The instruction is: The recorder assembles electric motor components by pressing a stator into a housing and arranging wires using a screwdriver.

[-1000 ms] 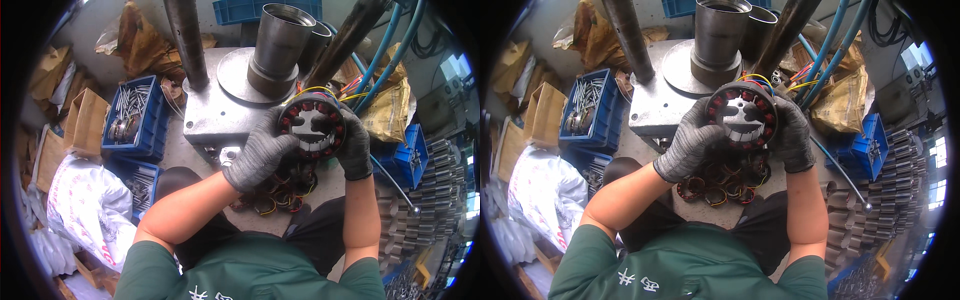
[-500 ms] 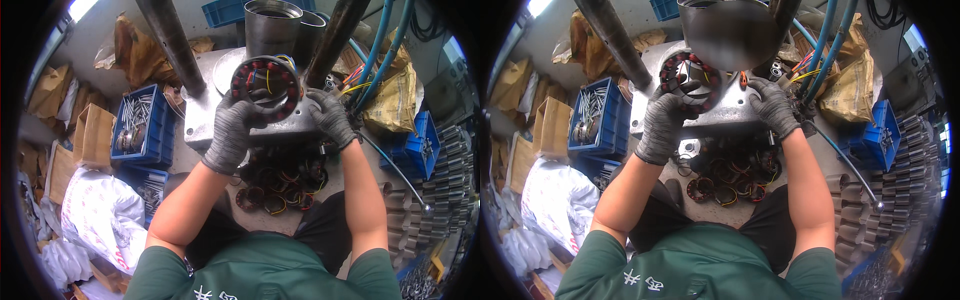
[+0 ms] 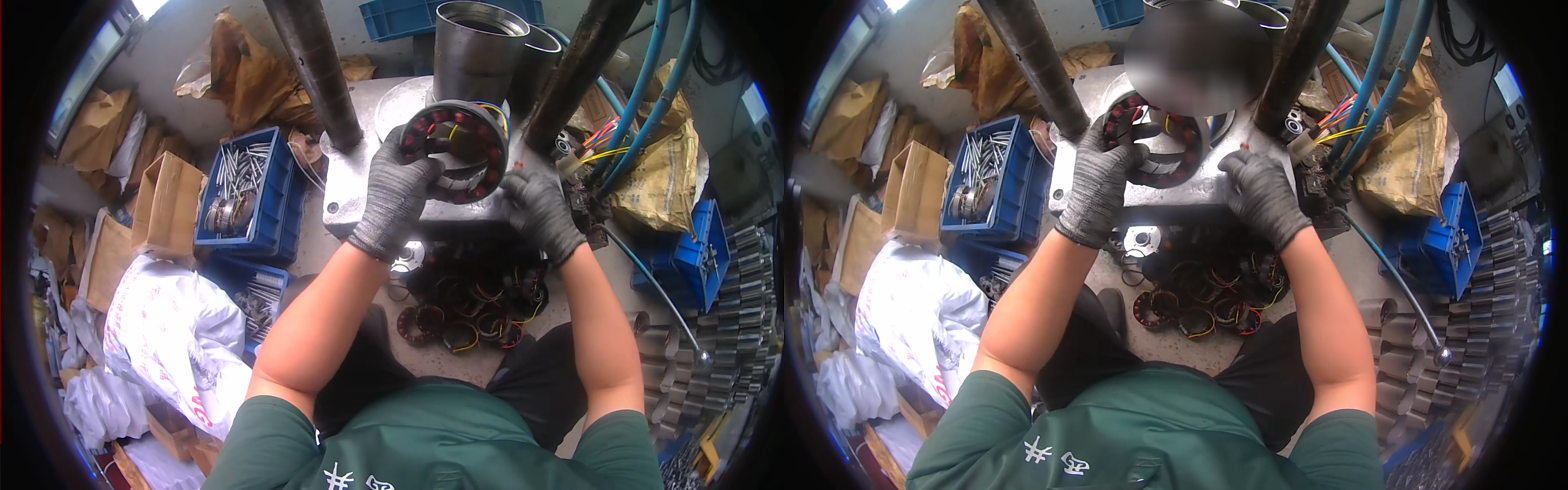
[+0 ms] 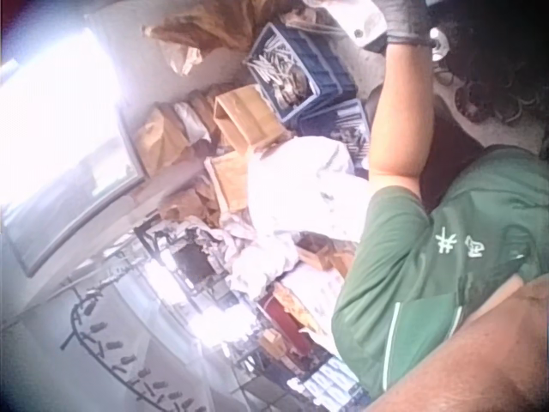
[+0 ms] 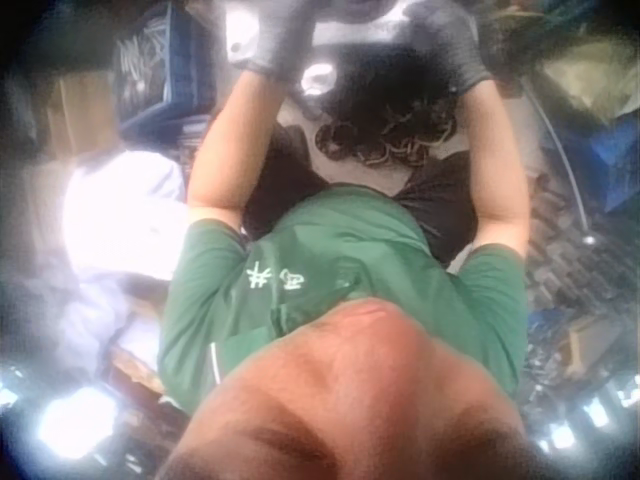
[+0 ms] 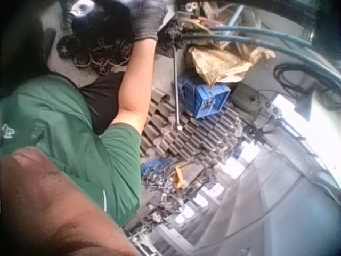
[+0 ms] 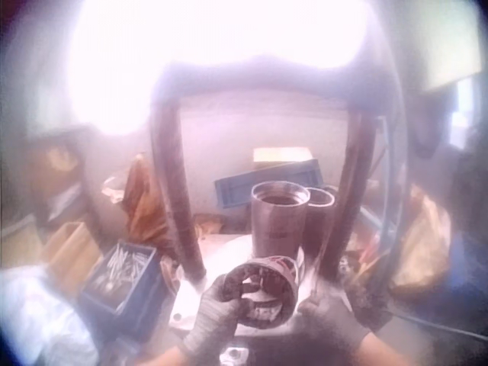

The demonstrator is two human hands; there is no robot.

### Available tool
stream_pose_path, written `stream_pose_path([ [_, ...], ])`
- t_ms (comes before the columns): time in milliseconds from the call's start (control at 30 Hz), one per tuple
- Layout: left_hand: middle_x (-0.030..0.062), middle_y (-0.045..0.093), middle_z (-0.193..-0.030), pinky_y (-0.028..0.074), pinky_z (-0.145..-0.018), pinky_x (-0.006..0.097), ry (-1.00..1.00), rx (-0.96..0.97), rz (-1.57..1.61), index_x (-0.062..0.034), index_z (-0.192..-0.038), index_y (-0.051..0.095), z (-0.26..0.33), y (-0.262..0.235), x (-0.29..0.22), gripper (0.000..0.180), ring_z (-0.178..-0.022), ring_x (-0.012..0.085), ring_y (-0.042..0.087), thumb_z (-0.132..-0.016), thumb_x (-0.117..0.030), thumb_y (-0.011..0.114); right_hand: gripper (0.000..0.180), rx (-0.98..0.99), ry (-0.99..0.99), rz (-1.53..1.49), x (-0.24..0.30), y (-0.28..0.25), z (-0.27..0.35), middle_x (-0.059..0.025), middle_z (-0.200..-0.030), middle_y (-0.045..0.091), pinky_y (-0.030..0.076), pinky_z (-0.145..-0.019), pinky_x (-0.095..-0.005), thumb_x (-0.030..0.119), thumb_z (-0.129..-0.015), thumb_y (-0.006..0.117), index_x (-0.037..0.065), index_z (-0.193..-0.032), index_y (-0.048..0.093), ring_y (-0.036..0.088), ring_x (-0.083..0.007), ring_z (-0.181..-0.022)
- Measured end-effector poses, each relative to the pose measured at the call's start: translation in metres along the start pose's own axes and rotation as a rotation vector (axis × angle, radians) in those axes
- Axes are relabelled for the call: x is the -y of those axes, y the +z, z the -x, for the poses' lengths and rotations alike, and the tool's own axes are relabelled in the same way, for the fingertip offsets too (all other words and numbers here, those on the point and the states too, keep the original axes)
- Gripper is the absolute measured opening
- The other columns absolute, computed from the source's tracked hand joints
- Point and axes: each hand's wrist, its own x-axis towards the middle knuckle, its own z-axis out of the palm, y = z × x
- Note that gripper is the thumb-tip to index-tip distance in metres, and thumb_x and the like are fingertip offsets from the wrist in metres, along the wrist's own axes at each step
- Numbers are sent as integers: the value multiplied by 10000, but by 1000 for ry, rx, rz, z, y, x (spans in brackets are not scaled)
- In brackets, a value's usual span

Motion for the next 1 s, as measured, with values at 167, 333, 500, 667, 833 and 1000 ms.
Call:
stream_pose_path([
  [167, 137, 700, -1102, 583, -828, 307, 114, -10, -413, -2, -1408, 517, -2, -8, -2, 635, -966, 204, 707, -784, 17, 630, 393, 112, -78, -76, 16, 11, 29, -187, -1153, 658, 541, -938, -452, -33, -730, 690, 13, -1120, 681, 643, -394, -1068],
  [333, 129, 686, -1070, 562, -816, 286, 123, -93, -575, 29, -1335, 601, -19, -12, 15, 565, -932, 169, 662, -778, -3, 692, 546, 36, 14, 28, 7, 12, 40, -201, -1331, 592, 529, -1006, -455, -24, -731, 689, 27, -1270, 622, 611, -404, -1186],
  [500, 166, 704, -1049, 595, -728, 331, -219, -12, -366, 37, -1250, 648, -23, -18, 20, 468, -880, 198, 706, -820, -144, 679, 500, -48, 183, 115, 16, 11, 39, -200, -1327, 599, 544, -964, -449, 29, -755, 708, 36, -1249, 634, 631, -396, -1156],
  [667, 128, 696, -1016, 583, -805, 403, -255, -15, 3, 10, -1203, 663, -17, -11, 26, 408, -888, 228, 694, -863, -214, 668, 410, 30, 145, 170, 7, 1, 45, -180, -1191, 652, 551, -888, -456, 70, -792, 715, 62, -1197, 654, 669, -365, -1041],
  [833, 161, 659, -1176, 550, -935, 567, -588, -185, 271, -48, -1335, 567, -5, -4, 16, 523, -1079, 334, 659, -905, -328, 664, 276, -164, 47, 13, 37, -28, 38, -167, -1022, 683, 568, -786, -430, 64, -876, 705, 60, -1147, 652, 689, -361, -912],
  [1000, 200, 608, -1270, 555, -946, 631, -579, 39, 493, -67, -1451, 435, 2, -3, 18, 595, -1086, 390, 660, -919, -214, 661, 335, -423, 398, -907, 57, -70, 64, -164, -1112, 713, 593, -758, -321, 128, -1022, 626, 89, -1333, 506, 714, -216, -908],
])
